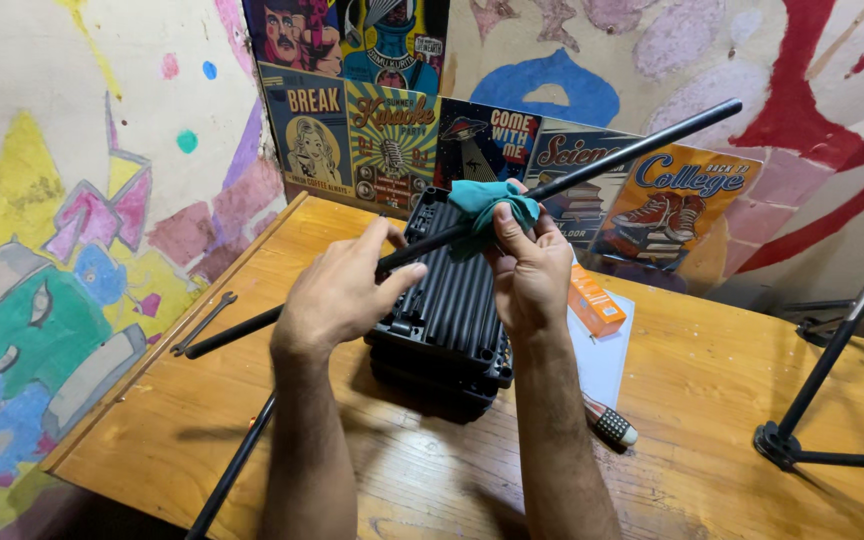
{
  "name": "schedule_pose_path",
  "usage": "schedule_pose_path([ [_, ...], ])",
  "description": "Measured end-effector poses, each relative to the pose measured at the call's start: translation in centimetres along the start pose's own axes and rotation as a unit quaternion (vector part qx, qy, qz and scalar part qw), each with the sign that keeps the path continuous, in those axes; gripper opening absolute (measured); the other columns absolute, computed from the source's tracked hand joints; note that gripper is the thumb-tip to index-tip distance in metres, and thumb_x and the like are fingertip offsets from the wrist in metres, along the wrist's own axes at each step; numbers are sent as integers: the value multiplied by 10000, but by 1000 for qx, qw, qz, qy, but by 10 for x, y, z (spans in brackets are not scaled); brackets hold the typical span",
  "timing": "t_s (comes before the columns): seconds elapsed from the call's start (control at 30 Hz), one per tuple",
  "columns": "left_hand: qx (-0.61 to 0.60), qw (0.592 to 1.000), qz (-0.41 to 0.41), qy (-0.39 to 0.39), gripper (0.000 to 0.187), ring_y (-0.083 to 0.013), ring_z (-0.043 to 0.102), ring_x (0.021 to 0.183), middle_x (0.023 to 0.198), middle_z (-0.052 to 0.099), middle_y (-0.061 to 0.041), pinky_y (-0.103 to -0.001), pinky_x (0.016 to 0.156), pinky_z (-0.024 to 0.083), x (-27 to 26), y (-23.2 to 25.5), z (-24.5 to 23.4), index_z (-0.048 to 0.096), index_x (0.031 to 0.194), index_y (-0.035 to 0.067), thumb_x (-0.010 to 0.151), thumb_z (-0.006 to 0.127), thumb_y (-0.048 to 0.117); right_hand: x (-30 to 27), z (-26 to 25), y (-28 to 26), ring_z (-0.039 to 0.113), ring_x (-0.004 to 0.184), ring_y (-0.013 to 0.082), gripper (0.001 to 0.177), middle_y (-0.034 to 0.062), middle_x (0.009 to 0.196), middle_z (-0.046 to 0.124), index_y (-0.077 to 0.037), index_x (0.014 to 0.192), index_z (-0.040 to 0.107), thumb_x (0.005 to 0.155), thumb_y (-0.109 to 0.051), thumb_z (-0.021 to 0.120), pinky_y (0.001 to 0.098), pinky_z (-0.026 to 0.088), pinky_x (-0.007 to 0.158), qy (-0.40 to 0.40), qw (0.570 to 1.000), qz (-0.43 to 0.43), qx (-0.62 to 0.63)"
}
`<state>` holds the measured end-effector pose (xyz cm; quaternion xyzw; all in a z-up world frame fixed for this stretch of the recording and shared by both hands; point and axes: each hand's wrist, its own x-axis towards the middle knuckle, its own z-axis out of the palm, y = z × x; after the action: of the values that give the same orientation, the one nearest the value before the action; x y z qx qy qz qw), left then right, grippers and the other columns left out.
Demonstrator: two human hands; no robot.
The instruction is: The person assembles a black metal stand by inserting rods into a plastic base and connecting them with a central hub. They wipe the rods with a cloth before insertion and tighten the joints by hand. The stand is built on a wooden table with posters on the wall.
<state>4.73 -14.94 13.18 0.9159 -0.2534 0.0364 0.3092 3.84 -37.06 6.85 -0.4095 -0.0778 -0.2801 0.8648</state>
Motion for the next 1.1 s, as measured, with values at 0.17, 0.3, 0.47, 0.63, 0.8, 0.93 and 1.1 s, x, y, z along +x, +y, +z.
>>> schedule_pose_path([
  [0.17, 39, 999, 1, 11, 526, -450, 692, 945, 907, 733, -207, -601, 786, 514, 3, 26, 15, 605, 1146, 161, 987, 470, 644, 2, -6, -4, 692, 1117, 228, 427, 108, 1198, 714, -30, 1413, 531, 1003, -83, 642, 417, 556, 1007, -44, 997, 35, 45],
  [0.3, 51, 998, 18, 12, 482, -441, 697, 934, 888, 736, -176, -597, 751, 529, 6, 29, 16, 650, 1068, 212, 966, 469, 646, 12, -26, -2, 674, 1129, 219, 425, 98, 1200, 701, -46, 1438, 542, 1030, -107, 643, 423, 526, 1054, -54, 995, 53, 71],
  [0.47, 23, 999, -11, -36, 420, -389, 703, 879, 832, 743, -113, -546, 743, 516, 6, 18, 11, 678, 1041, 250, 945, 502, 620, 23, -43, 6, 658, 1152, 214, 419, 86, 1214, 692, -62, 1418, 548, 1014, -131, 635, 428, 506, 1090, -20, 991, 83, 101],
  [0.63, 15, 994, -23, -102, 411, -320, 724, 775, 762, 743, -102, -491, 704, 533, 5, -2, -2, 702, 1023, 233, 909, 548, 597, 30, -49, -1, 660, 1186, 251, 393, 123, 1224, 698, -26, 1390, 550, 1028, -162, 624, 426, 508, 1112, 12, 994, 51, 101],
  [0.8, -44, 996, -7, -78, 501, -384, 715, 803, 771, 715, -162, -529, 722, 527, 5, 2, 10, 666, 999, 165, 974, 457, 620, 24, -45, -4, 659, 1163, 247, 396, 116, 1210, 697, -60, 1395, 546, 1021, -172, 611, 437, 512, 1091, 7, 995, 30, 96],
  [0.93, -11, 999, 34, -28, 490, -451, 672, 898, 868, 721, -168, -595, 746, 507, 9, 17, 28, 644, 993, 156, 1001, 416, 590, 27, -45, -4, 650, 1193, 218, 369, 89, 1239, 680, -65, 1414, 542, 1059, -141, 606, 411, 493, 1115, -28, 992, 52, 113],
  [1.1, 13, 999, 37, 15, 435, -449, 679, 903, 889, 731, -170, -600, 756, 513, 9, 32, 32, 688, 1022, 191, 1006, 452, 556, 29, -54, -8, 640, 1177, 220, 345, 102, 1231, 679, -58, 1388, 558, 1059, -148, 603, 419, 490, 1128, -57, 991, 44, 116],
])
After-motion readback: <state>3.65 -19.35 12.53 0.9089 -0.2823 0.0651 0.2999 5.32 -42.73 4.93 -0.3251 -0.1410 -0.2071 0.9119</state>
